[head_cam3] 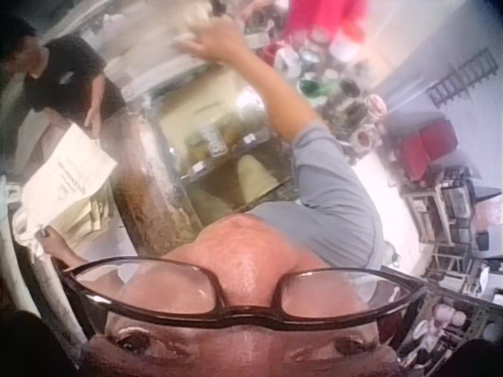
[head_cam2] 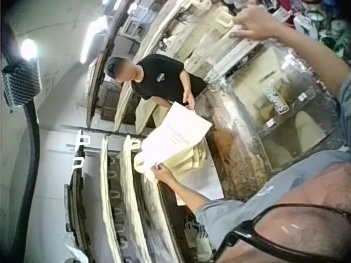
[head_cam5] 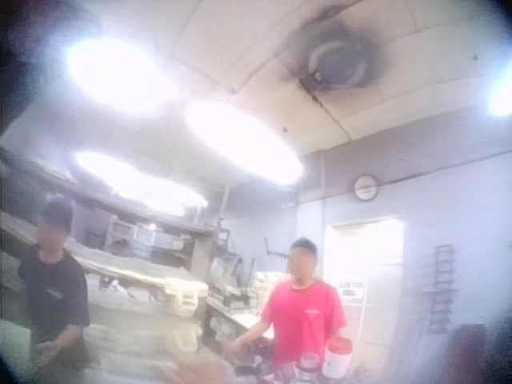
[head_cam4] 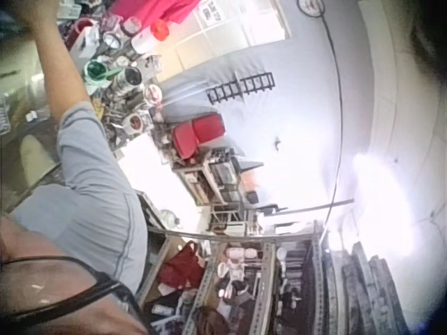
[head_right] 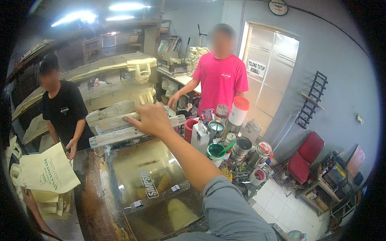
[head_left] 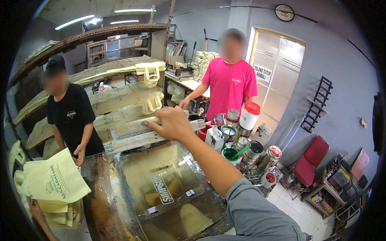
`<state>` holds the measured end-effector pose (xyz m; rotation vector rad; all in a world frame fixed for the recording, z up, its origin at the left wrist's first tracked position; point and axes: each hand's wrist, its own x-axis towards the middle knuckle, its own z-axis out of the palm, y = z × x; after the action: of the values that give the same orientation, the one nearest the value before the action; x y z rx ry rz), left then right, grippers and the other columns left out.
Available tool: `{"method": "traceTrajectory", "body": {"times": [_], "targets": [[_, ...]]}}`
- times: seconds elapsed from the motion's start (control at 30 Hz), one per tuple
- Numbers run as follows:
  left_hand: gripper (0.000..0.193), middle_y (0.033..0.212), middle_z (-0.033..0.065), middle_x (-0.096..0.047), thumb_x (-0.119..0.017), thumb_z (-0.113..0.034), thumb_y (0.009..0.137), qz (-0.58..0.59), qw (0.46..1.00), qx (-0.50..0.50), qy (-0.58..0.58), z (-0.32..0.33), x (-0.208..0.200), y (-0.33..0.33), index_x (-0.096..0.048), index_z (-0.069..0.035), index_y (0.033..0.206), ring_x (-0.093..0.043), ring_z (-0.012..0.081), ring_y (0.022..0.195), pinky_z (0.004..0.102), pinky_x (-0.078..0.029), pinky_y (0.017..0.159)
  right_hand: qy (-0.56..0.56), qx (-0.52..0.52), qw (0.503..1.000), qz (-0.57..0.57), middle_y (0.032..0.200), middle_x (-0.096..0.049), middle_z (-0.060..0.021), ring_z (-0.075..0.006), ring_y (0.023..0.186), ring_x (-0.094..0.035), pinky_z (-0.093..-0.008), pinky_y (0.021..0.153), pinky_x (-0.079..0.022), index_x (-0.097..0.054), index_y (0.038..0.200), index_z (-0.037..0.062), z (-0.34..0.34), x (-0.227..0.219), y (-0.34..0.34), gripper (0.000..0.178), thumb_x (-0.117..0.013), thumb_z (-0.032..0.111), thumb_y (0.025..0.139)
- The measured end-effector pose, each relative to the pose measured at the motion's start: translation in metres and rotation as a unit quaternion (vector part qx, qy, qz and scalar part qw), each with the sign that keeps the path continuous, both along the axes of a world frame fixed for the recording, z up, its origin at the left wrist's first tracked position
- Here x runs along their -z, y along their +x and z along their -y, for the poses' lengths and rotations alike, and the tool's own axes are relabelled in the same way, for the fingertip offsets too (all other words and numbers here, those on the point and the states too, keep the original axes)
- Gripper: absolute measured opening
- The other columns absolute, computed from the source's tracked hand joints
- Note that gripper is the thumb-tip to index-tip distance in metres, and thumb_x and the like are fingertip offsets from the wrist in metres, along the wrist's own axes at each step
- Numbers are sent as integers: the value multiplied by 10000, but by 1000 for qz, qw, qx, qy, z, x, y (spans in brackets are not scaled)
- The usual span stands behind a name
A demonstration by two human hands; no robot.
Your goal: The person performs screen printing on tote bags by placing a bag on the base, lowering the screen, and using a squeegee to spread green ink across the stencil.
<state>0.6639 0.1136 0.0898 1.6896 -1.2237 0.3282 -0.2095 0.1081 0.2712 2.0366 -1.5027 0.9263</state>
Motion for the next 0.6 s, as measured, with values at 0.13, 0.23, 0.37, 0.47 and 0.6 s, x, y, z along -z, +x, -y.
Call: {"method": "traceTrajectory", "body": {"times": [0.13, 0.23, 0.37, 0.47, 0.6], "targets": [[510, 1377, 255, -679, -585, -108, 1101, -6, 997, -18, 75, -4, 32, -20, -466, 117, 1543, -658, 316, 1253, 396, -486, 1096, 5, 4, 1000, -1, 825, -700, -162, -370, 856, -697, -502, 803, -484, -694, 845, 38, -3, 3, 1, 625, -642, 642, 997], [514, 1336, 247, -688, -608, -99, 1085, -25, 998, 29, 41, -15, 25, -29, -478, 98, 1542, -656, 303, 1222, 391, -487, 1080, 2, 4, 1000, -5, 814, -697, -159, -367, 838, -694, -503, 798, -482, -691, 837, 41, -6, 5, 2, 613, -651, 631, 998], [594, 1474, 257, -609, -639, -70, 1052, 39, 991, -17, 130, -30, 13, -28, -447, 34, 1604, -590, 379, 1351, 410, -454, 1144, -14, 1, 1000, -8, 801, -693, -161, -366, 834, -695, -499, 805, -485, -689, 832, 46, -9, 5, 2, 624, -636, 644, 1002], [644, 1577, 258, -531, -658, -72, 1037, 39, 993, -35, 103, -42, 16, -37, -429, -6, 1636, -512, 430, 1445, 456, -406, 1207, 1, 7, 1000, -10, 807, -694, -171, -372, 842, -696, -501, 811, -487, -688, 833, 45, -8, 4, 2, 637, -626, 655, 1002], [644, 1570, 254, -536, -732, -167, 1016, 77, 980, -172, -60, -77, 26, -91, -483, -16, 1591, -487, 427, 1463, 505, -378, 1222, 12, 1, 1000, -4, 816, -694, -190, -394, 865, -701, -522, 823, -491, -677, 818, 33, -5, 4, 2, 657, -622, 662, 998]]}}
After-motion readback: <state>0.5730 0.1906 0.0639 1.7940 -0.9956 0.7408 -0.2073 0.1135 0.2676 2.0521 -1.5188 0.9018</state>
